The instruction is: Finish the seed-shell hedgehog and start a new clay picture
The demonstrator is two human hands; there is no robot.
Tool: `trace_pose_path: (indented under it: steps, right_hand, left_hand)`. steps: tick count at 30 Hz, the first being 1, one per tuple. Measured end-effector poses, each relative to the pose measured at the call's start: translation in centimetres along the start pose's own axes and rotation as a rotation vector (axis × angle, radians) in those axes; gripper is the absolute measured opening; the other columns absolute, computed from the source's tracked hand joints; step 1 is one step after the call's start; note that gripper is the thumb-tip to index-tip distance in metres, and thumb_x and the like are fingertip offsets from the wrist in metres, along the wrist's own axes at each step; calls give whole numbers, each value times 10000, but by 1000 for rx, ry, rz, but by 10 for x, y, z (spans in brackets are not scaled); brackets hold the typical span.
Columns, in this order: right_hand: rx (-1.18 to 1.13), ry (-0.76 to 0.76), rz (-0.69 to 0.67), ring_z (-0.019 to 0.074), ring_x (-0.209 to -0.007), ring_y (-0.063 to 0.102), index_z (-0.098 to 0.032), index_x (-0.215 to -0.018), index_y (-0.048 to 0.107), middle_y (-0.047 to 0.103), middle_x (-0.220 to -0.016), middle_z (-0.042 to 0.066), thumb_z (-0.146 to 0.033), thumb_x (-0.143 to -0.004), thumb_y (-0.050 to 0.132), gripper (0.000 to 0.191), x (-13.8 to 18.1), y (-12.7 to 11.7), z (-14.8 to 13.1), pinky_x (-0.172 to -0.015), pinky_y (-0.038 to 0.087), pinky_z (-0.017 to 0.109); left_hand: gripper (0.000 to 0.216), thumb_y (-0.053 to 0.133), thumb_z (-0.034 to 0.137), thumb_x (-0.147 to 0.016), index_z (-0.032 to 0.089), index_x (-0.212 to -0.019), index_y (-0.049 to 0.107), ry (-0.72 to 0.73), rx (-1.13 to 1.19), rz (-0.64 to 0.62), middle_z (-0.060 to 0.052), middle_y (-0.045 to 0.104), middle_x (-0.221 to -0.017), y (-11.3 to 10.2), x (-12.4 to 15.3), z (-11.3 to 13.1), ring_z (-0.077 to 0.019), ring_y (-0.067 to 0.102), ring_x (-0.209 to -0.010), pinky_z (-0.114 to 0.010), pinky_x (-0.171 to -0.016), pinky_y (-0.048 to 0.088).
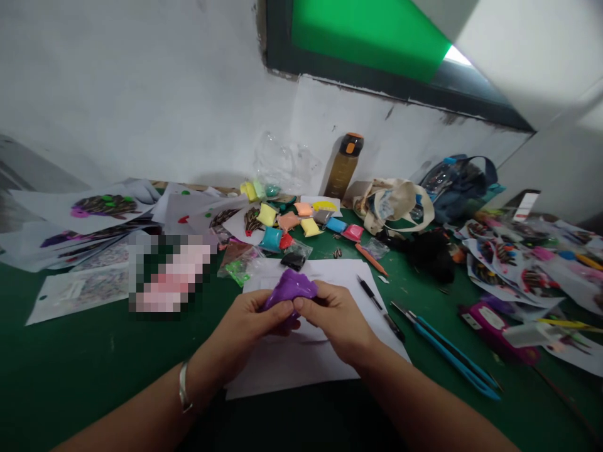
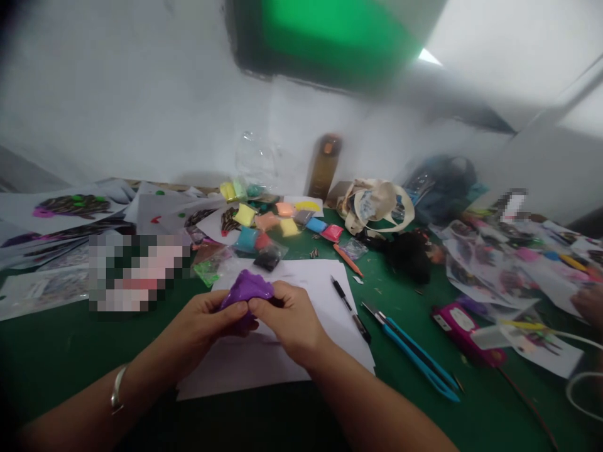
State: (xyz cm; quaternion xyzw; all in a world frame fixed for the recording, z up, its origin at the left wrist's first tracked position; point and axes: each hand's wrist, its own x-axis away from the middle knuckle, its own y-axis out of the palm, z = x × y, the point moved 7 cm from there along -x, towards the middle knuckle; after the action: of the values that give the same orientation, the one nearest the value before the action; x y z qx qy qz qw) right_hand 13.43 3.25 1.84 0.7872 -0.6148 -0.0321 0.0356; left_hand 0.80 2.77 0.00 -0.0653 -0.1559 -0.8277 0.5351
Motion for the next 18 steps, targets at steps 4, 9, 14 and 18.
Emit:
trace_pose_path:
  steps: [4,9,14,18]
  right_hand:
    - [518,-19,157,157,-693,547,-191,-1075,659,635,-836,31,-408,-783,621,366,2,-59,-28,-648,436,286]
    - [1302,247,287,228,-727,602,-210,-1297,525,671,-875,82,-338,-809,559,505,8,-122,-24,-637,406,310]
    - [1510,383,92,280,-843,623,-205,-1425,379,660,-1005,162,-103,-776,483,665,0,-121,8,-626,388,307]
    - [1128,150,119,202,-718,609,-261,-1310,540,647,-866,82,-116,-811,435,531,-5,-104,2,-639,426,309]
  left_hand:
    - [344,645,460,-796,152,-945,679,13,-120,126,-59,695,-872,-21,-6,6,-198,658,-808,-319,-745,521]
    - [440,515,576,-834,167,-878,673,70,-587,292,-49,700,-821,-45,-11,23,-224,659,-786,-337,-705,498]
    - [437,439,556,-871,220,-1021,675,124,-988,418,-21,713,-884,-53,-10,38,-225,642,-786,-321,-680,454]
    - [483,459,500,-877,262,-1289,544,166,-1088,530,-33,683,-1112,-60,-8,43,-246,647,-909,-332,-752,480]
